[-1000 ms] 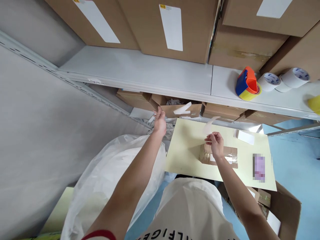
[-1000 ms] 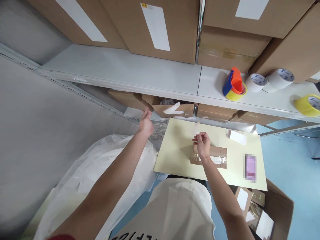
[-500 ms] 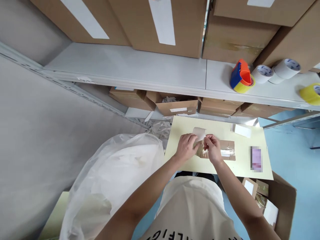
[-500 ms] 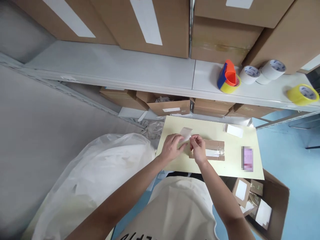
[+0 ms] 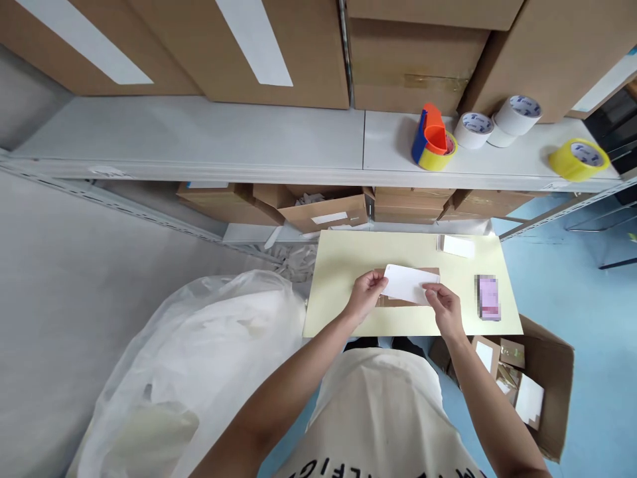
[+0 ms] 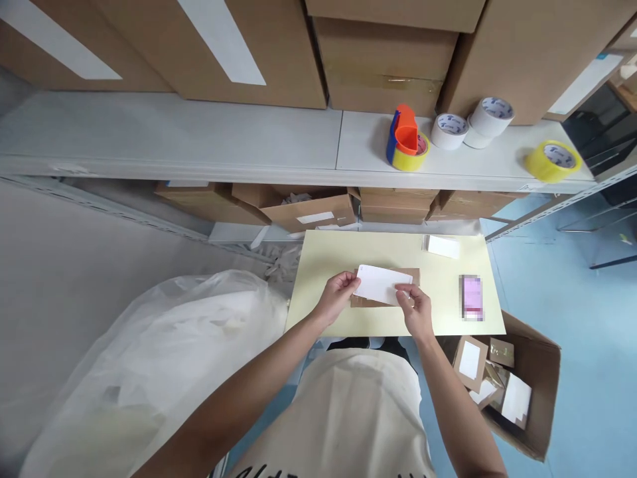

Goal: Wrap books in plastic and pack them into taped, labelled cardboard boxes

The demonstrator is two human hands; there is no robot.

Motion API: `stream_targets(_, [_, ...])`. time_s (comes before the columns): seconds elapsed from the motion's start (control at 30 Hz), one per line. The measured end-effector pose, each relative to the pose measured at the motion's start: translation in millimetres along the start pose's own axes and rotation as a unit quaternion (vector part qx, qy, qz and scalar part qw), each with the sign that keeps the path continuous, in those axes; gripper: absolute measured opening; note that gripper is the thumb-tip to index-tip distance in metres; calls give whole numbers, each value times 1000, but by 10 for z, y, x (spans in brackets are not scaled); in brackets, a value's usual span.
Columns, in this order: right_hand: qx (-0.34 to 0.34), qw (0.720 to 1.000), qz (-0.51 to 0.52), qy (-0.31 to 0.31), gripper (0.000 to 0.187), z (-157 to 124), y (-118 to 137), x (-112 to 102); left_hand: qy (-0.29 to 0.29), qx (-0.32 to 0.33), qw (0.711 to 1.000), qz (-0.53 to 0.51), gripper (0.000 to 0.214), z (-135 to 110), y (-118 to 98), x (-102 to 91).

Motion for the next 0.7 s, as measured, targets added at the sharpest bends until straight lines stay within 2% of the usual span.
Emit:
stream_targets(0.13, [68, 998, -3, 3, 40, 122, -294, -132, -4, -62, 994, 85, 30, -142, 320, 113])
stream_targets(0.3, [98, 993, -49, 39, 43, 312, -565, -138, -18, -91, 979, 184, 27, -218, 503, 147])
stream_targets(0.53, [85, 990, -91, 61, 39, 605, -589, -79, -43, -143, 966, 210, 27, -131, 570, 124])
stream_targets(0.7, [83, 987, -122, 66, 34, 712, -523, -58, -44, -134, 959, 245, 28, -37, 502, 115])
Point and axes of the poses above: each hand's wrist, its own z-axis towards the middle knuckle, its own x-axis out of the palm, y = z × x, the point moved 10 cm from there along z, towards the middle knuckle, and after that the axes turned 13 degrees about x, right-handed, at the moved point
